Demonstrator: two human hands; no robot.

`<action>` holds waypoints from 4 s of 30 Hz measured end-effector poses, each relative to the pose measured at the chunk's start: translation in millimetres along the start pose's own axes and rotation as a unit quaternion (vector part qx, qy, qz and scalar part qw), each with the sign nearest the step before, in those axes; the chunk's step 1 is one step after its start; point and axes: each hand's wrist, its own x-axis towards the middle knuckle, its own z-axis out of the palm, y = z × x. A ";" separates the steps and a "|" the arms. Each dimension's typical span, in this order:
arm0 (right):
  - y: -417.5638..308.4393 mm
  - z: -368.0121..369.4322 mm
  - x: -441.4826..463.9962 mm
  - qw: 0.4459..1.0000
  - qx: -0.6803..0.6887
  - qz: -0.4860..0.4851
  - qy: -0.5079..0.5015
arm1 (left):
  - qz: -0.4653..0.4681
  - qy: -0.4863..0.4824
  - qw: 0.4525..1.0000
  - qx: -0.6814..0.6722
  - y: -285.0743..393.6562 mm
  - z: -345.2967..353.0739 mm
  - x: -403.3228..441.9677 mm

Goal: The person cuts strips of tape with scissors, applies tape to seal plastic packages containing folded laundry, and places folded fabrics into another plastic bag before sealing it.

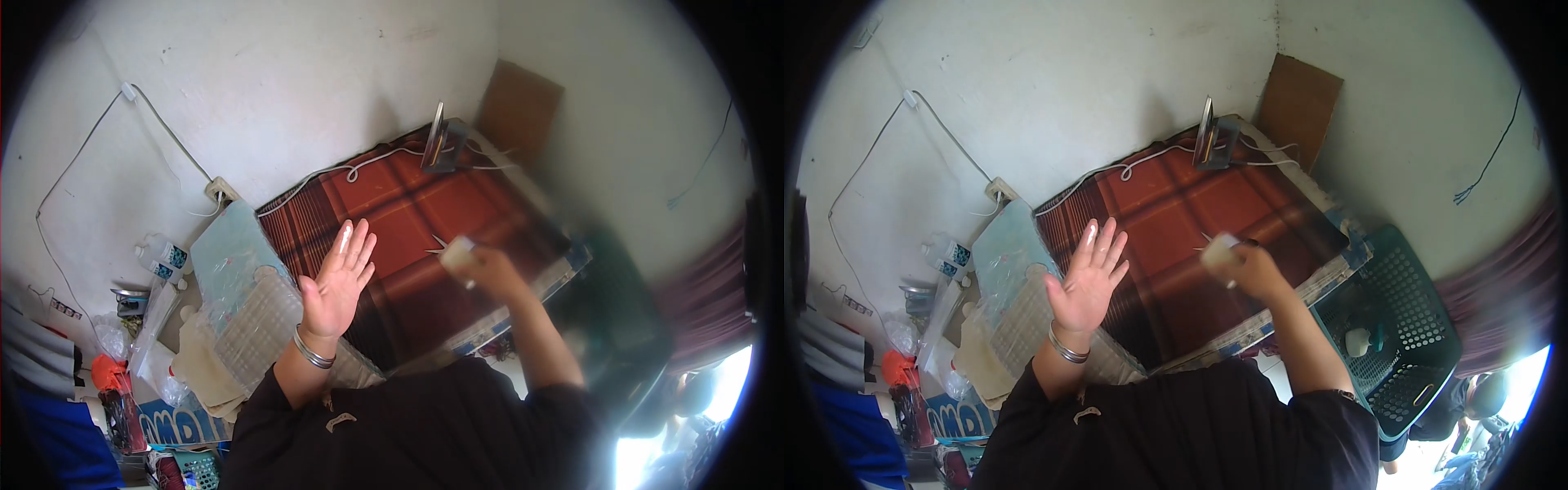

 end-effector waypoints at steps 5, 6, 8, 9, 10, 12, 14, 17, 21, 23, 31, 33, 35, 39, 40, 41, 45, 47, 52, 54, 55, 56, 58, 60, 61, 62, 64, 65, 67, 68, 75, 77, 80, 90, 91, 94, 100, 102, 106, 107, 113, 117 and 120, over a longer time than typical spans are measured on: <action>102.1 -24.2 81.9 0.896 -0.332 0.005 0.294 | -0.012 -0.053 0.985 -0.165 3.4 8.9 0.0; 132.3 -25.7 93.2 0.844 -0.432 -0.036 0.316 | -0.022 -0.073 0.978 -0.196 3.2 11.1 -0.2; 129.3 -19.7 87.0 0.780 -0.522 -0.077 0.335 | -0.040 -0.093 0.976 -0.193 3.5 14.5 -1.1; 80.0 -12.4 58.5 0.808 -0.459 -0.076 0.362 | -0.048 -0.105 0.975 -0.190 1.3 14.3 -1.8; 38.5 -6.5 37.0 0.832 -0.394 -0.074 0.385 | -0.058 -0.116 0.974 -0.188 -1.8 14.4 -2.9; 2.1 2.8 20.5 0.949 -0.107 -0.192 0.227 | -0.084 -0.124 0.972 -0.183 -8.9 15.2 -4.6; -50.6 2.8 -7.6 0.962 0.196 -0.158 -0.104 | -0.159 -0.188 0.953 -0.179 -19.0 16.8 -4.9; -70.2 13.2 -21.5 0.965 0.130 -0.154 -0.167 | -0.180 -0.210 0.953 -0.124 -22.4 26.1 -4.0; -61.8 24.5 -27.9 0.980 0.166 -0.062 -0.086 | -0.186 -0.227 0.956 0.003 -22.1 29.6 -2.4; -49.8 34.7 -34.8 0.975 0.153 -0.160 0.013 | -0.186 -0.235 0.950 0.085 -28.9 28.0 -5.0; 85.8 -40.5 -53.9 0.776 0.390 0.036 0.495 | -0.150 -0.118 0.967 0.170 -15.4 22.6 -5.7; 149.0 -64.9 -55.7 0.696 0.396 0.106 0.589 | -0.150 -0.125 0.966 0.168 -14.6 24.7 -6.3; 173.7 -76.0 -61.9 0.662 0.440 0.136 0.591 | -0.147 -0.133 0.966 0.166 -15.5 28.7 -7.0; 226.0 -78.3 -52.6 0.667 0.430 0.107 0.599 | -0.146 -0.144 0.964 0.168 -14.0 31.8 -7.1; 240.4 -77.7 -49.6 0.675 0.421 0.092 0.598 | -0.145 -0.140 0.965 0.168 -12.4 32.6 -7.1; 254.2 -78.4 -46.0 0.683 0.420 0.090 0.591 | -0.145 -0.141 0.965 0.170 -10.7 33.2 -7.4; 267.3 -74.2 -33.6 0.693 0.372 0.091 0.610 | -0.158 -0.134 0.965 0.162 -8.3 32.8 -10.8; 267.3 -74.5 -32.7 0.703 0.324 0.132 0.619 | -0.160 -0.133 0.965 0.159 -8.2 32.3 -10.9; 247.1 -73.8 -43.9 0.671 0.233 0.265 0.652 | -0.159 -0.146 0.965 0.148 -9.3 31.6 -10.5; 228.9 -74.0 -48.3 0.639 0.193 0.322 0.671 | -0.161 -0.158 0.963 0.149 -8.0 32.3 -10.8; 222.4 -70.9 -50.7 0.639 0.193 0.319 0.673 | -0.162 -0.167 0.961 0.152 -7.2 32.4 -10.4; 217.2 -63.6 -55.1 0.630 0.181 0.284 0.700 | -0.160 -0.166 0.961 0.151 -6.5 32.4 -10.2; 191.8 -52.2 -54.3 0.621 0.167 0.249 0.724 | -0.176 -0.191 0.956 0.137 -5.8 33.2 -11.5; 147.4 -32.3 -54.1 0.769 0.248 0.041 0.587 | -0.179 -0.194 0.957 0.124 -10.1 35.5 -11.7; 107.7 -25.8 -58.0 0.843 0.266 0.017 0.467 | -0.194 -0.209 0.952 0.112 -15.0 34.7 -11.6; 63.8 -22.7 -61.8 0.900 0.279 -0.008 0.336 | -0.207 -0.223 0.947 0.100 -17.9 35.3 -11.3; 0.7 -16.1 -64.7 0.952 0.268 -0.113 0.097 | -0.223 -0.224 0.943 0.102 -17.8 41.6 -8.7; -18.3 -14.7 -60.8 0.965 0.197 -0.167 0.032 | -0.225 -0.256 0.939 0.053 -20.1 40.7 -8.2; -50.9 -7.2 -58.4 0.968 0.133 -0.200 -0.068 | -0.228 -0.292 0.929 0.005 -18.7 40.7 -8.3; -53.5 -1.4 -52.8 0.965 0.134 -0.209 -0.082 | -0.224 -0.279 0.934 0.012 -17.3 40.4 -9.1; -82.6 27.7 -48.4 0.958 0.218 -0.173 -0.063 | -0.109 -0.202 0.971 0.072 -28.9 28.3 -23.1; -89.8 41.6 -50.3 0.956 0.198 -0.216 0.010 | -0.139 -0.158 0.959 0.190 -21.0 23.3 -23.6; -85.8 56.0 -49.1 0.943 0.081 -0.315 0.075 | -0.198 -0.108 0.912 0.341 11.2 13.3 -31.4; -46.4 96.2 0.6 0.962 0.216 -0.003 -0.167 | -0.158 0.555 0.639 0.509 66.7 -174.1 -262.8; -47.1 115.7 1.7 0.951 0.200 0.018 -0.233 | -0.283 0.548 0.614 0.493 51.1 -184.3 -295.4; -46.7 181.7 13.8 0.931 0.185 0.057 -0.311 | -0.354 0.547 0.633 0.418 14.3 -165.9 -321.9; -45.2 273.0 37.3 0.902 0.270 0.007 -0.338 | -0.207 0.573 0.790 0.067 -8.1 -150.0 -305.7; -45.7 289.2 41.9 0.900 0.320 -0.030 -0.295 | -0.164 0.553 0.813 -0.080 -3.2 -153.9 -306.0; -86.1 273.3 17.0 0.882 0.380 0.010 -0.277 | -0.157 0.516 0.842 0.016 -12.4 -170.9 -306.2; -95.2 265.7 8.0 0.887 0.379 0.010 -0.265 | -0.111 0.501 0.858 0.030 -10.6 -166.8 -305.4; -143.1 227.9 -26.3 0.921 0.321 -0.160 -0.156 | 0.016 0.465 0.863 0.196 33.5 -139.8 -284.5; -144.6 190.0 -32.2 0.896 0.372 -0.211 -0.120 | 0.153 0.393 0.875 0.238 58.5 -126.2 -249.9; -150.4 160.5 -40.3 0.891 0.360 -0.246 -0.123 | 0.207 0.344 0.886 0.232 55.8 -124.2 -225.0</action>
